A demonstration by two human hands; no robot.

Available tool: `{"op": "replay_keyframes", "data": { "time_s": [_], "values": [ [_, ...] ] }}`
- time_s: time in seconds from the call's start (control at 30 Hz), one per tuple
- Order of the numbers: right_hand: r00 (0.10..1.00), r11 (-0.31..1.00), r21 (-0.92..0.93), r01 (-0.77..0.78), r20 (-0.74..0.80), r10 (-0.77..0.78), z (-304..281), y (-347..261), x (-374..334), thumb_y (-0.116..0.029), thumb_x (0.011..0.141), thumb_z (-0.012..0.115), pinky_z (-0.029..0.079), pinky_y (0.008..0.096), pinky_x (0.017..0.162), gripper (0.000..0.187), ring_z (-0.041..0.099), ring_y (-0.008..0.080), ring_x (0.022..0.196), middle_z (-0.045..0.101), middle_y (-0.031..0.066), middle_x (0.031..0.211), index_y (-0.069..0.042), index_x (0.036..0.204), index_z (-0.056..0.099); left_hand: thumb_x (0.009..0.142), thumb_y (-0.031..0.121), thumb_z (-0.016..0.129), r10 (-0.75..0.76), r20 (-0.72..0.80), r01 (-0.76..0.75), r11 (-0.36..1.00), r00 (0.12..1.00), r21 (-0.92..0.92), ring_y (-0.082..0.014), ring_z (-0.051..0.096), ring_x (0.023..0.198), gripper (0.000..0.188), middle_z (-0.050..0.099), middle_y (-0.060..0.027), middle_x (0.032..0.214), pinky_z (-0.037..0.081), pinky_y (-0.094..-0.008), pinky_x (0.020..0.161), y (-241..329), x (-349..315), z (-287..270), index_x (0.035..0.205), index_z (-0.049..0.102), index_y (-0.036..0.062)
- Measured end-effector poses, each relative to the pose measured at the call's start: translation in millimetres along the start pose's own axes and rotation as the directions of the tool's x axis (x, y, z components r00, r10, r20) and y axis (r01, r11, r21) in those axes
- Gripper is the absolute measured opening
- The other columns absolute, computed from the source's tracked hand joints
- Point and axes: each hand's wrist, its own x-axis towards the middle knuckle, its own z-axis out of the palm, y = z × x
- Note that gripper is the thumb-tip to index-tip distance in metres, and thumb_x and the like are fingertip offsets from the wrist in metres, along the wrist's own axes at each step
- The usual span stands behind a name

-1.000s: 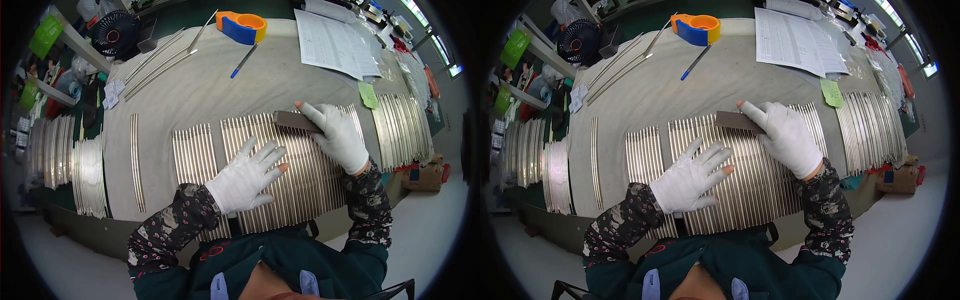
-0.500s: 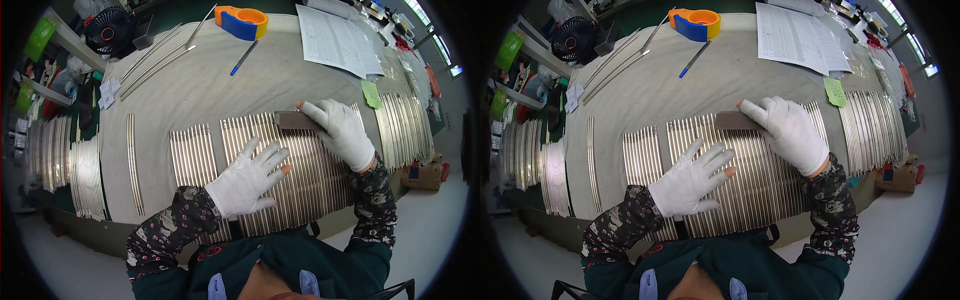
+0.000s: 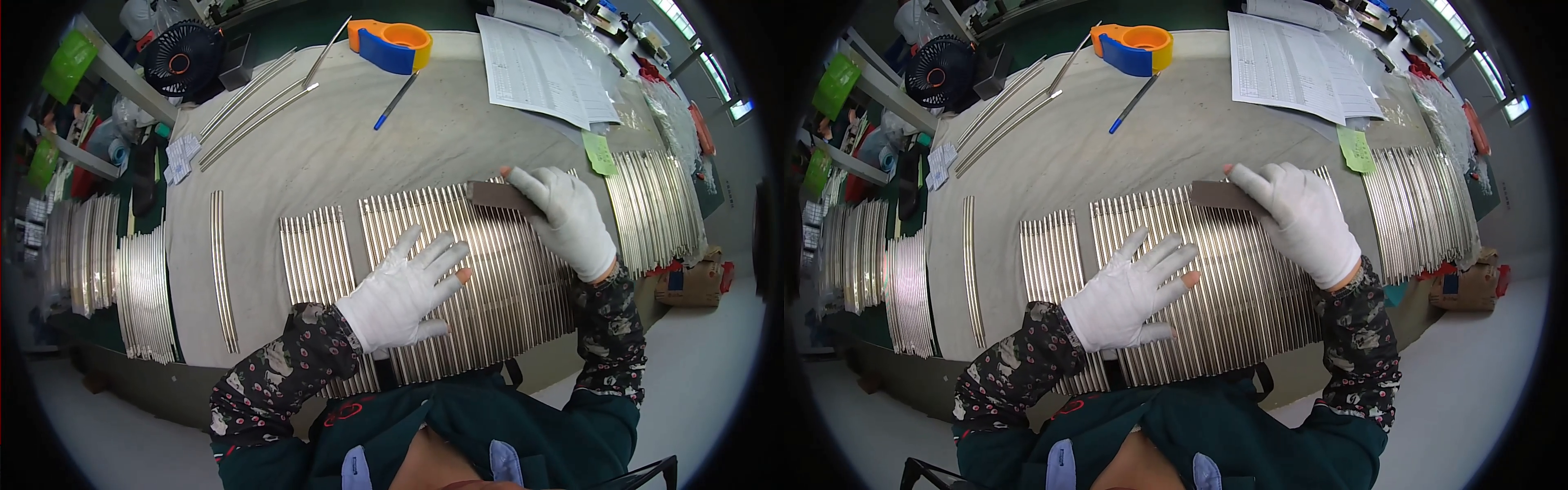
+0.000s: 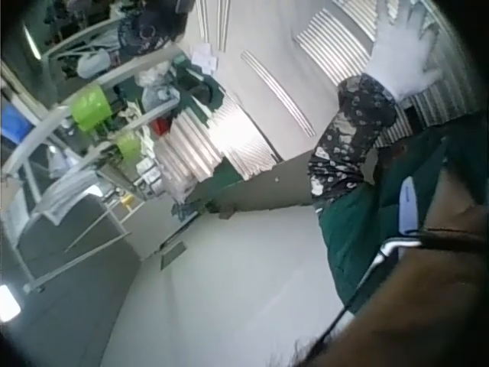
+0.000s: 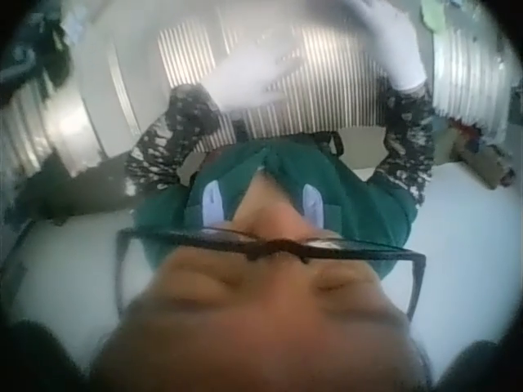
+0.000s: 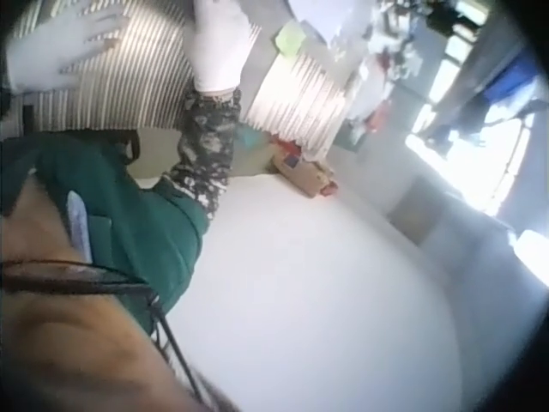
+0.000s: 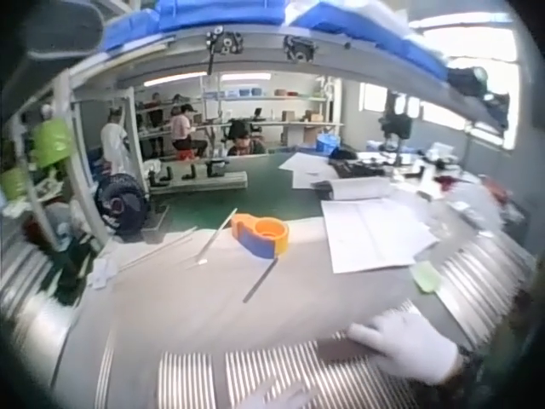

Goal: The person is using a sanding block to polish or sand a series of metal rods aligned on a workbench.

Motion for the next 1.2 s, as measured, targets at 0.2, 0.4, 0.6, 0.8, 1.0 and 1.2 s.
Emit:
{"op": "replay_keyframes", "data": {
  "time_s": [0.2,0.4,0.6,0.8,1.0,1.2],
  "values": [
    [0.834,0.487,0.756,-0.436,0.137,0.534,-5.5,-7.3,-45.5,-0.001,0.07,0.065,0.047,0.0309,0.089,0.067,0.061,0.0221,0.103,0.061,0.0189,0.114,-0.002,0.134,0.044,0.07,0.042,0.073,0.015,-0.018,-0.015,1.0,1.0,0.003,-0.0348,0.032,0.134,0.075,0.035,-0.0183,0.143,0.022,-0.0589,0.108,-1.5,2.4,2.1,0.129,0.045,0.0043],
    [0.767,0.58,0.56,-0.591,0.167,0.62,12.3,3.2,-79.5,-0.015,0.072,0.073,0.045,0.0367,0.091,0.061,0.058,0.031,0.104,0.057,0.0168,0.117,-0.002,0.126,0.048,0.071,0.04,0.073,0.019,-0.038,-0.018,1.0,0.999,0.021,-0.0347,0.032,0.134,0.074,0.035,-0.0185,0.143,0.021,-0.0579,0.109,-0.7,-0.2,1.4,0.13,0.045,0.0048],
    [0.802,0.763,0.386,-0.518,-0.091,0.59,17.5,-5.3,-86.6,-0.015,0.074,0.073,0.041,0.0391,0.097,0.06,0.051,0.032,0.114,0.053,0.0198,0.122,0.0,0.127,0.048,0.07,0.046,0.071,0.08,-0.019,-0.079,0.996,0.997,0.05,-0.0344,0.032,0.134,0.08,0.032,-0.0192,0.145,0.021,-0.0563,0.109,13.7,-4.7,2.8,0.133,0.041,0.0051],
    [0.681,0.612,0.451,-0.649,-0.013,0.732,27.7,11.1,-99.8,-0.015,0.074,0.074,0.045,0.0376,0.092,0.057,0.056,0.0325,0.106,0.058,0.0191,0.113,0.002,0.123,0.05,0.071,0.045,0.07,0.123,0.04,-0.122,0.992,0.992,-0.024,-0.0336,0.03,0.136,0.077,0.033,-0.0179,0.145,0.021,-0.0571,0.109,26.4,-23.1,13.7,0.131,0.044,0.0055],
    [0.619,0.573,0.319,-0.755,0.058,0.783,18.1,9.4,-96.3,-0.015,0.072,0.075,0.045,0.0385,0.092,0.057,0.056,0.0331,0.107,0.059,0.0196,0.113,0.003,0.121,0.052,0.072,0.046,0.069,0.133,0.008,-0.132,0.99,0.991,-0.038,-0.0339,0.03,0.135,0.076,0.033,-0.018,0.145,0.021,-0.0576,0.109,24.2,-24.1,16.5,0.132,0.045,0.0062],
    [0.87,0.867,-0.099,-0.488,0.022,0.492,18.2,-25.9,-62.4,-0.026,0.071,0.073,0.044,0.0435,0.093,0.067,0.052,0.039,0.111,0.052,0.0265,0.122,-0.004,0.13,0.051,0.072,0.045,0.07,0.125,-0.007,-0.126,0.991,0.992,-0.047,-0.0351,0.031,0.135,0.076,0.033,-0.0212,0.144,0.021,-0.0566,0.109,12.7,-20.7,4.7,0.132,0.045,0.006]
  ]
}}
